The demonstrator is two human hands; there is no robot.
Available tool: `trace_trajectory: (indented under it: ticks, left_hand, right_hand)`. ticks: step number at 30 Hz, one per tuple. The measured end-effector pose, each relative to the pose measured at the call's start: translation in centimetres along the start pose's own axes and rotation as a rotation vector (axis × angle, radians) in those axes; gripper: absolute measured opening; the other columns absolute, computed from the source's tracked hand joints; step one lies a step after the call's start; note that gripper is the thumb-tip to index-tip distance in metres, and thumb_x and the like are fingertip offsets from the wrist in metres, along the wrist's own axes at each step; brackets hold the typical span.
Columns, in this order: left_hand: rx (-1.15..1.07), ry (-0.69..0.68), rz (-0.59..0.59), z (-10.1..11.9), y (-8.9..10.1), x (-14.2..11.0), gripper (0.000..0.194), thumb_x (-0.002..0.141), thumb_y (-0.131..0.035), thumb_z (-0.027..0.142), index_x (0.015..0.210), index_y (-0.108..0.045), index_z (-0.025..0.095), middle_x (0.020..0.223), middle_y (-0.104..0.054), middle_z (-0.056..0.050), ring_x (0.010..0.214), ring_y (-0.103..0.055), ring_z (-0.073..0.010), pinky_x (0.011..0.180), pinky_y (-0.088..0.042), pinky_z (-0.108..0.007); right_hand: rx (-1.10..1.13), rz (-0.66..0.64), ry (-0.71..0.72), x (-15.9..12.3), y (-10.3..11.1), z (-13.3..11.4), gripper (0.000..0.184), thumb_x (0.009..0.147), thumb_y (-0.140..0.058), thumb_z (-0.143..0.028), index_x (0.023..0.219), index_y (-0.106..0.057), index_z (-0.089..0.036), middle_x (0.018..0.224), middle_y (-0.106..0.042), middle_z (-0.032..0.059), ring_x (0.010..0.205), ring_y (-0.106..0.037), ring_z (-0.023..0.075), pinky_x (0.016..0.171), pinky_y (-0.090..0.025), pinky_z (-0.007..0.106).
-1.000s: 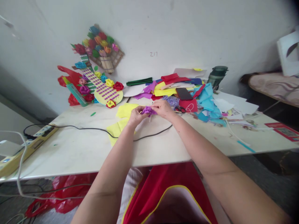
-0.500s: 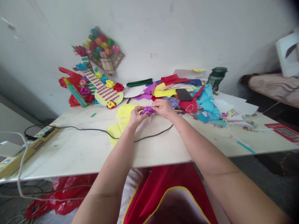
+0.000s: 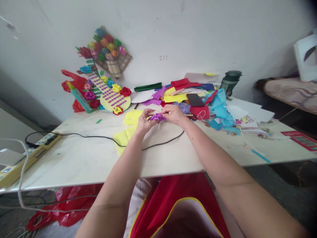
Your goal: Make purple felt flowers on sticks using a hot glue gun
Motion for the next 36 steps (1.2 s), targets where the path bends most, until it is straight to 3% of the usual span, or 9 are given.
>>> trace_trajectory:
  ticks: [6,12,20,25,28,32,36]
  left_hand:
    - [0.048,-0.075,-0.017,-0.4,0.0,0.2,0.04,0.058,-0.075,0.024,0.095,-0.062,0.02,0.102,-0.067,-0.005,0.09,-0.065,-0.0187,0.082,-0.051,-0.032]
    - [0.105,-0.11,-0.005,-0.3,0.1,0.2,0.033,0.058,-0.078,0.023,0.09,-0.068,0.02,0.097,-0.069,-0.005,0.092,-0.065,-0.0201,0.093,-0.048,-0.036]
    - [0.15,-0.16,-0.032,-0.2,0.1,0.1,0.028,0.062,-0.077,0.026,0.089,-0.072,0.023,0.094,-0.072,-0.004,0.094,-0.063,-0.0212,0.094,-0.048,-0.037]
    - [0.073,-0.095,-0.097,0.4,0.3,0.0,0.032,0.06,-0.078,0.027,0.09,-0.072,0.019,0.095,-0.072,-0.006,0.093,-0.065,-0.0222,0.091,-0.048,-0.036]
    - [-0.053,0.022,-0.154,0.2,0.5,0.1,0.038,0.067,-0.069,0.033,0.102,-0.071,0.018,0.097,-0.072,-0.006,0.091,-0.065,-0.0232,0.079,-0.05,-0.033]
    - [-0.066,0.036,-0.146,-0.3,0.9,0.2,0.026,0.075,-0.063,0.041,0.081,-0.072,0.017,0.082,-0.07,-0.004,0.086,-0.061,-0.0204,0.076,-0.046,-0.029]
    - [0.017,0.103,-0.215,-0.6,0.9,0.1,0.042,0.078,-0.063,0.053,0.056,-0.055,0.018,0.053,-0.047,0.001,0.055,-0.043,-0.012,0.056,-0.034,-0.028]
  right_hand:
    - [0.003,-0.021,0.014,0.0,0.1,0.1,0.01,0.072,-0.066,-0.015,0.067,-0.075,-0.017,0.071,-0.069,0.0031,0.067,-0.061,0.0133,0.066,-0.046,0.024]
    - [-0.037,-0.038,0.036,0.0,0.2,-0.1,0.015,0.072,-0.063,-0.011,0.069,-0.076,-0.017,0.074,-0.071,0.0032,0.067,-0.062,0.0129,0.064,-0.045,0.023]
    - [-0.073,-0.047,0.026,-0.1,0.4,0.3,0.016,0.072,-0.062,-0.011,0.073,-0.077,-0.018,0.079,-0.072,0.0044,0.073,-0.064,0.0141,0.068,-0.047,0.025]
    - [-0.013,-0.066,0.043,-0.1,0.8,0.5,0.017,0.073,-0.061,-0.013,0.073,-0.077,-0.02,0.078,-0.073,0.0034,0.073,-0.064,0.0145,0.069,-0.049,0.026]
    - [0.04,-0.075,0.055,-0.1,1.0,0.3,0.015,0.074,-0.063,-0.017,0.073,-0.077,-0.021,0.077,-0.072,0.0028,0.072,-0.064,0.0144,0.069,-0.05,0.026]
    - [0.067,-0.092,0.105,0.0,0.9,0.1,0.012,0.074,-0.064,-0.018,0.071,-0.076,-0.02,0.074,-0.072,0.0029,0.069,-0.064,0.0136,0.067,-0.05,0.025]
    - [0.032,-0.111,0.134,0.0,0.5,0.2,0.014,0.074,-0.063,-0.016,0.069,-0.076,-0.02,0.072,-0.071,0.0025,0.068,-0.063,0.0132,0.067,-0.048,0.025]
Point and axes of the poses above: each hand's wrist, its own x-axis towards the middle knuckle, its own y-axis out of the back of the hand, z = x × y, the point moved 3 cm from there along x, towards the middle knuckle
